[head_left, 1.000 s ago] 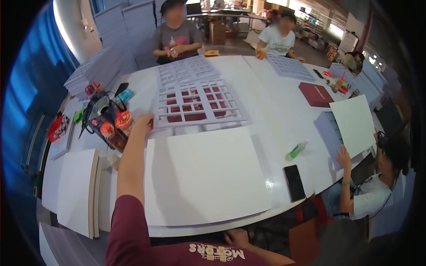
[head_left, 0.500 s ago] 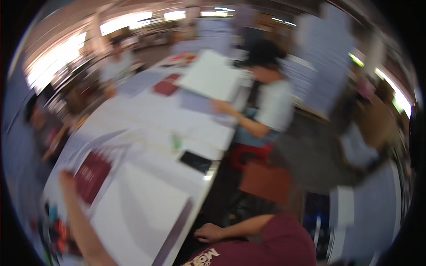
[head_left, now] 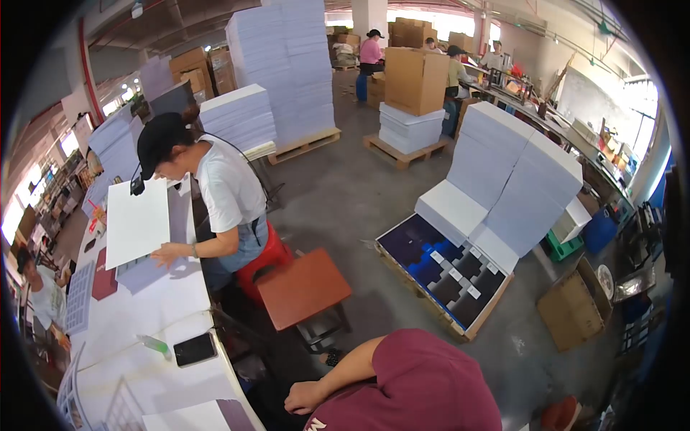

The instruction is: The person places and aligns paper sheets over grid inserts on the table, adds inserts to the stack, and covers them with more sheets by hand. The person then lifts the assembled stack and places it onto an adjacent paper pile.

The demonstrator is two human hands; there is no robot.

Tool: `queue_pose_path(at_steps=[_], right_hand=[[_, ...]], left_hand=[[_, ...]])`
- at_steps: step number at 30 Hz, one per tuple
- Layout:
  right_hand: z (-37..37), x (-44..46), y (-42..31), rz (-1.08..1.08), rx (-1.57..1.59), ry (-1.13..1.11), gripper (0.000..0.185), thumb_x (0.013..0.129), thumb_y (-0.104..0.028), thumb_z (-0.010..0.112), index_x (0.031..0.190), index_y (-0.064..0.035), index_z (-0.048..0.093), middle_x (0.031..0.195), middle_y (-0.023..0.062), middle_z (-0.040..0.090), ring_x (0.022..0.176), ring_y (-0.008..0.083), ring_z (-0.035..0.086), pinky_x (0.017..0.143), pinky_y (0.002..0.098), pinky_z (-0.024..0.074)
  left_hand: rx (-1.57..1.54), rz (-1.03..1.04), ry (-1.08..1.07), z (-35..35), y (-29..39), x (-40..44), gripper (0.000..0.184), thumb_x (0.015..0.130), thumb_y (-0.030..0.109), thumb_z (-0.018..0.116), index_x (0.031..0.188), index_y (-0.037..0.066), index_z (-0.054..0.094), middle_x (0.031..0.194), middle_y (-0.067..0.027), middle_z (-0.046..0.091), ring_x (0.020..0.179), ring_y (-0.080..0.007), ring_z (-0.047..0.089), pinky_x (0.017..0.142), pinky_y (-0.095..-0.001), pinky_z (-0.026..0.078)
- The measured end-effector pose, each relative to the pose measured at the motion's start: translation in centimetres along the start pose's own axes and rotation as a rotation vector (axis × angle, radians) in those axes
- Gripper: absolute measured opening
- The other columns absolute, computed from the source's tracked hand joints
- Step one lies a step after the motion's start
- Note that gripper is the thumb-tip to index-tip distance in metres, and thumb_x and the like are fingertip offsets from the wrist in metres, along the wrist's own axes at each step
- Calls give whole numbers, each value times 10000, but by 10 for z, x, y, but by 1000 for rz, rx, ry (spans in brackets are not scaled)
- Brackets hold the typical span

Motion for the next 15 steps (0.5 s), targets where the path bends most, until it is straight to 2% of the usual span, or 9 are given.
queue_pose_path(at_steps=[15], right_hand=[[3,6,0,-49,49,14,77,828,-185,604,852,-113,619,786,61,620,739,288,635,621,430,491]], left_hand=[[18,-22,-7,16,9,-28,210,974,207,503,1067,51,608,1009,-81,620,948,-192,583,868,-368,496]])
Point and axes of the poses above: each hand's wrist, its own x-axis towards the middle knuckle, its own z-axis out of the palm, y = z × x, the point moved 2 cm from there along x, towards the middle knuckle
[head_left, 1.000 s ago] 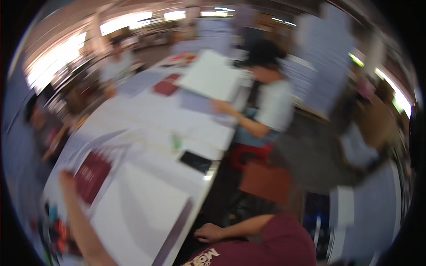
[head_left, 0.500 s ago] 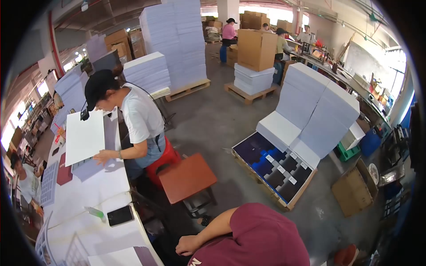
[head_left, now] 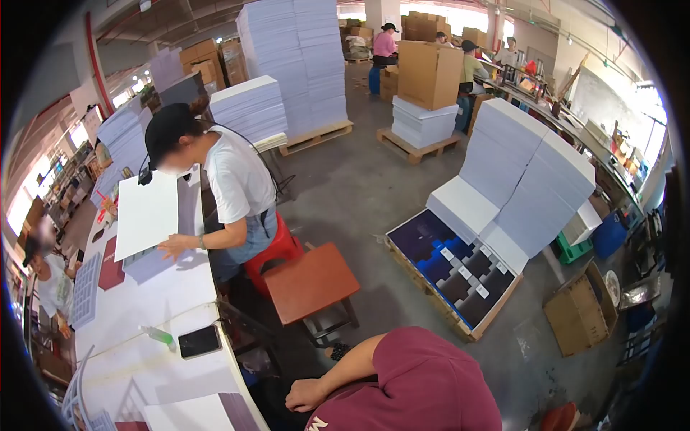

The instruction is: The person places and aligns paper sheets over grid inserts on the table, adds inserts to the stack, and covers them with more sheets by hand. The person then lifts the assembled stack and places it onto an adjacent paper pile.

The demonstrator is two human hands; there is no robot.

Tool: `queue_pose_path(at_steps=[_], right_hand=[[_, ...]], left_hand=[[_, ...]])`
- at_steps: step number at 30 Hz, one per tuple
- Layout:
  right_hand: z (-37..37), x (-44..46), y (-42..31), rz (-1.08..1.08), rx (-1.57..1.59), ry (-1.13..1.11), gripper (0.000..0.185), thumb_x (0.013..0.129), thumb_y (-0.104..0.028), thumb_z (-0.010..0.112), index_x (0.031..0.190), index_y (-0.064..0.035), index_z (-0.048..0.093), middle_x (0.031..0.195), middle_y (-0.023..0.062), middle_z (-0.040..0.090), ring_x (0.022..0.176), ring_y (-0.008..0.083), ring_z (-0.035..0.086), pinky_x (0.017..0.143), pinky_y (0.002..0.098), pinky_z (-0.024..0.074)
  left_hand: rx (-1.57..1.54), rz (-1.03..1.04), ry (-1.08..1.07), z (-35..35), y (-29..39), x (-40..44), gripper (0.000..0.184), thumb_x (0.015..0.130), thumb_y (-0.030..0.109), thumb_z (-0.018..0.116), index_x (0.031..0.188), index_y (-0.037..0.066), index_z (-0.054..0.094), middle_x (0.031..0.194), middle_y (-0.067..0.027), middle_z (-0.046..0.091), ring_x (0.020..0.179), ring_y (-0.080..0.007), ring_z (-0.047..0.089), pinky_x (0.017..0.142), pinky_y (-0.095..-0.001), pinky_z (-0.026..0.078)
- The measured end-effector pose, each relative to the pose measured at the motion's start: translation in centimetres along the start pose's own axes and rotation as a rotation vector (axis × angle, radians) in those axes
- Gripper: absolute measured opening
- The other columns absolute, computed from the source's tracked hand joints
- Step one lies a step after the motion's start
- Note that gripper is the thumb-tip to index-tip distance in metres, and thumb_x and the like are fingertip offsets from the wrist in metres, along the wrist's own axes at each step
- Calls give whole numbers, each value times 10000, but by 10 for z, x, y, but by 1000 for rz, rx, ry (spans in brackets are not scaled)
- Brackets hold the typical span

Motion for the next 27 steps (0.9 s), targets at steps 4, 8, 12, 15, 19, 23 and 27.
queue_pose_path(at_steps=[4,8,12,15,19,23,27], right_hand=[[1,0,0,-7,6,13,77,828,-183,604,850,-111,619,780,64,619,735,289,634,617,431,491],[5,2,-2,-6,3,8,77,827,-181,606,850,-108,618,780,66,619,733,291,633,617,432,492],[7,5,-3,-23,17,-2,78,826,-181,608,853,-108,617,781,67,617,735,291,633,622,432,494],[11,7,-1,-29,-1,-11,79,826,-181,610,858,-108,616,784,66,616,738,289,634,628,431,496],[11,7,1,-41,4,-21,83,826,-181,609,862,-107,615,786,68,616,741,288,635,631,430,497],[11,8,0,-36,6,-25,85,826,-182,607,861,-104,613,784,70,614,739,290,634,627,430,496],[8,8,-1,-35,-6,-25,87,826,-183,606,859,-103,612,784,72,613,734,292,634,622,428,497]], left_hand=[[2,1,4,-2,2,-7,220,977,209,498,1081,47,604,1025,-83,619,965,-193,579,880,-370,491],[1,-2,8,-6,4,-13,230,979,211,493,1096,44,600,1042,-86,617,982,-195,575,892,-372,486],[8,0,11,-10,6,-19,241,982,214,488,1110,40,596,1059,-88,616,999,-196,571,904,-373,481],[9,3,16,-12,7,-24,249,984,215,484,1121,38,593,1071,-90,615,1012,-197,568,913,-375,478],[5,2,24,-15,7,-29,261,987,218,479,1136,34,589,1088,-93,613,1029,-199,564,926,-376,473],[5,-1,25,-15,5,-33,272,989,220,474,1150,31,585,1104,-95,611,1046,-200,560,938,-378,468],[5,-5,28,-18,4,-35,283,992,222,469,1164,27,581,1121,-98,610,1063,-202,557,950,-380,463]])
Point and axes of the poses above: each hand's wrist, its own x-axis towards the middle knuckle, its own z-axis out of the palm, y = z × x, the point moved 2 cm from there along x, towards the middle knuckle
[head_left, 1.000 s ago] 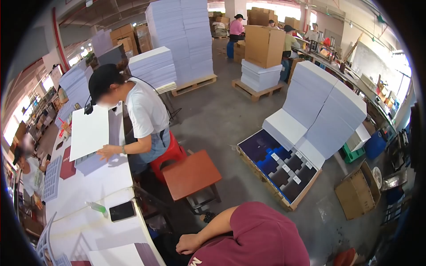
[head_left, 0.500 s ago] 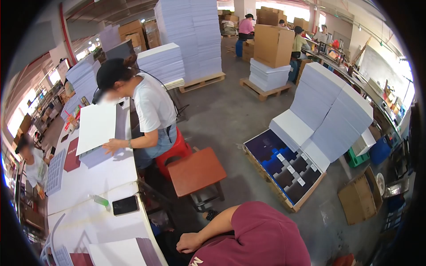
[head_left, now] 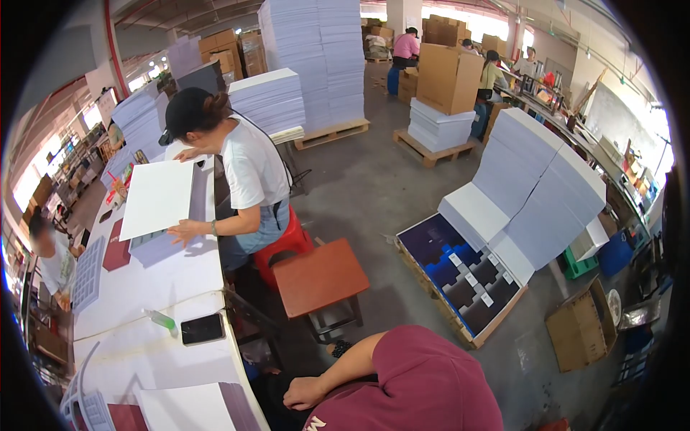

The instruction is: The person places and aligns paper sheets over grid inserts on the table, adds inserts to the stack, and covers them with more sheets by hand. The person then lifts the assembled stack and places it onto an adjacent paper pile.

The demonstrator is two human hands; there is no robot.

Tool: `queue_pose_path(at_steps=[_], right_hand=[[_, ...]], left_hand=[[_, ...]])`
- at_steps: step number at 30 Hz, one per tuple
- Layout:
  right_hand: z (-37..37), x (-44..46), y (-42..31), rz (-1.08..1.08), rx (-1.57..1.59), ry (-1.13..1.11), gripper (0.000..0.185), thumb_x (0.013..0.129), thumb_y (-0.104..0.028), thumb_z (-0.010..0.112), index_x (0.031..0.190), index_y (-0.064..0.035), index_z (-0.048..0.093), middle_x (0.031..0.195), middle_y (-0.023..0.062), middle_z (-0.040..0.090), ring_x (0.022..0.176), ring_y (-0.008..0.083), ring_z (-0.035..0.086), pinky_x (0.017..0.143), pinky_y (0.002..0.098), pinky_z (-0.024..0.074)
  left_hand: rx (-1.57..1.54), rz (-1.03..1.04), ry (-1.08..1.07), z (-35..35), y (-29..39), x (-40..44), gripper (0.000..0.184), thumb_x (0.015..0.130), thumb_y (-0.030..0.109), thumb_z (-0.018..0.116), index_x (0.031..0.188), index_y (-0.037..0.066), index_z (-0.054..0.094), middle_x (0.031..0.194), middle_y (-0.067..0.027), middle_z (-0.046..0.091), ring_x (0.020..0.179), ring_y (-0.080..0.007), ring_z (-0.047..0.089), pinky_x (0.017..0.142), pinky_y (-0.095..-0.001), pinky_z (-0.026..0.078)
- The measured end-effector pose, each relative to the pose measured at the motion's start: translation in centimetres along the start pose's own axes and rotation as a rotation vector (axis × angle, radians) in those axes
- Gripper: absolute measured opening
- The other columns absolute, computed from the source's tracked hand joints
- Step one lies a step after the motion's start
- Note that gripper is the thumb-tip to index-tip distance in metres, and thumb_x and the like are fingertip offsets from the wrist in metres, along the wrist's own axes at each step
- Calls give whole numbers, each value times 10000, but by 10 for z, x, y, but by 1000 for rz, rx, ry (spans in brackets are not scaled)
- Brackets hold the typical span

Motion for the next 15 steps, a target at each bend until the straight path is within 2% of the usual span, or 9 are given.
queue_pose_path(at_steps=[15], right_hand=[[-1,1,-3,-12,-2,20,93,810,-176,614,856,-96,608,780,72,616,729,291,635,616,428,496]], left_hand=[[-1,7,15,-9,9,-12,328,1002,231,449,1219,15,565,1183,-108,604,1127,-207,542,996,-386,444]])
Point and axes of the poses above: each hand's wrist, its own x-axis towards the middle knuckle, its own z-axis out of the palm, y = z × x, the point moved 2 cm from there along x, towards the middle knuckle
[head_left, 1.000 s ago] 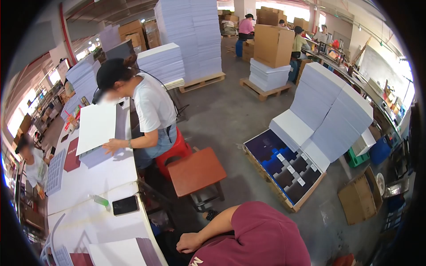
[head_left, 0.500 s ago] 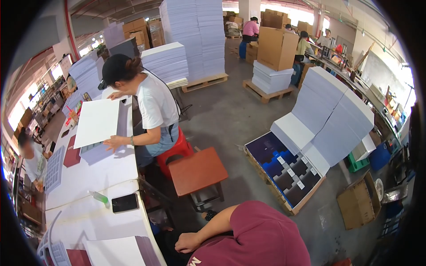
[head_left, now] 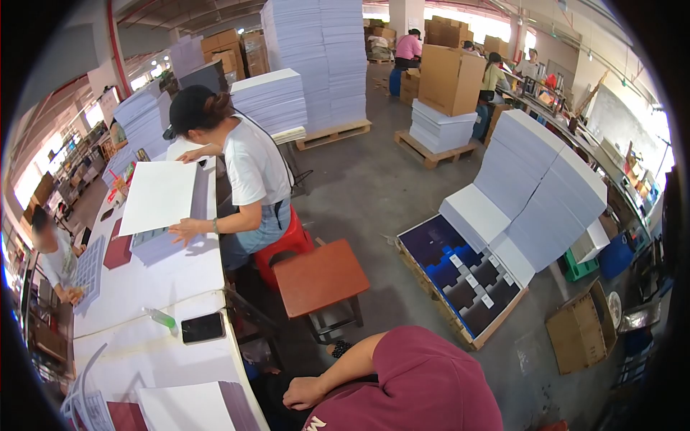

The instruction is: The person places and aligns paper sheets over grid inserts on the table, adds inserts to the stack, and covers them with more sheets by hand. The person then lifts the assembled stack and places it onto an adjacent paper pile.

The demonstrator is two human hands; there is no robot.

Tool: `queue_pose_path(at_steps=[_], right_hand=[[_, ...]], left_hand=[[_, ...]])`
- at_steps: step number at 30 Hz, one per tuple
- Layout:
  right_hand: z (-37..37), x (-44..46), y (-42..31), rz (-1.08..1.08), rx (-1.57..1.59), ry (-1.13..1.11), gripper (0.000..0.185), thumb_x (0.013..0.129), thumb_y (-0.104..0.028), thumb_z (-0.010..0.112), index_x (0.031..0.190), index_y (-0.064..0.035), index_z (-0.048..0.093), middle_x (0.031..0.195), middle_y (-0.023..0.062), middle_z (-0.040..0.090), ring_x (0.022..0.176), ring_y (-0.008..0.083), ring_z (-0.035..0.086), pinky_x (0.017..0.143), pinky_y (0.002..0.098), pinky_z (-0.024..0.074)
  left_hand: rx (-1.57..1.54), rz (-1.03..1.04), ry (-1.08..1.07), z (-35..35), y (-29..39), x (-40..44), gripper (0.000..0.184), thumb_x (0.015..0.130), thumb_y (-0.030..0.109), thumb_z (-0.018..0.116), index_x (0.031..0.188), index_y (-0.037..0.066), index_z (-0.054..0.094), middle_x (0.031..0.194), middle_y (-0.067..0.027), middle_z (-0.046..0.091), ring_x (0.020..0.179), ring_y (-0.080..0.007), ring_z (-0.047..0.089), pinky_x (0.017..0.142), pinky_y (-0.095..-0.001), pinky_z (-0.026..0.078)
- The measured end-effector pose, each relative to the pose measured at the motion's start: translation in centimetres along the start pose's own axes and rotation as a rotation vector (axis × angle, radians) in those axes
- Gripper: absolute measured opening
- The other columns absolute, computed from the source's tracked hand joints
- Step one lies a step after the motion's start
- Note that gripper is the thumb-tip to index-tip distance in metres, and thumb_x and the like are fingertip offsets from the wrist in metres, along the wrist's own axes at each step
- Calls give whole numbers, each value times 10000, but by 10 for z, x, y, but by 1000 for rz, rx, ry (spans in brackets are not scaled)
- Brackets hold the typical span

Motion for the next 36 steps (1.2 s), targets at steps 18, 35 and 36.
queue_pose_path(at_steps=[18,35,36], right_hand=[[4,0,0,29,15,6,97,815,-196,610,853,-108,624,784,72,626,724,297,637,630,436,505],[-20,15,-9,129,-2,-96,63,818,-158,654,866,-129,681,775,57,651,680,271,649,621,399,500],[-21,16,-10,136,-2,-91,53,816,-152,656,853,-130,686,758,53,647,668,264,647,608,396,494]], left_hand=[[-10,48,11,-39,35,-14,382,1014,242,426,1284,-1,547,1257,-119,597,1203,-214,525,1051,-394,422],[-246,344,160,-45,110,-250,288,934,95,526,1163,-79,544,1039,-126,636,940,-195,627,842,-312,532],[-280,329,260,-30,100,-272,291,936,96,521,1171,-74,541,1043,-124,633,921,-188,626,813,-306,536]])
Point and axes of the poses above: each hand's wrist, its own x-axis towards the middle knuckle, its own z-axis out of the palm, y = z × x, the point moved 2 cm from there along x, towards the middle knuckle
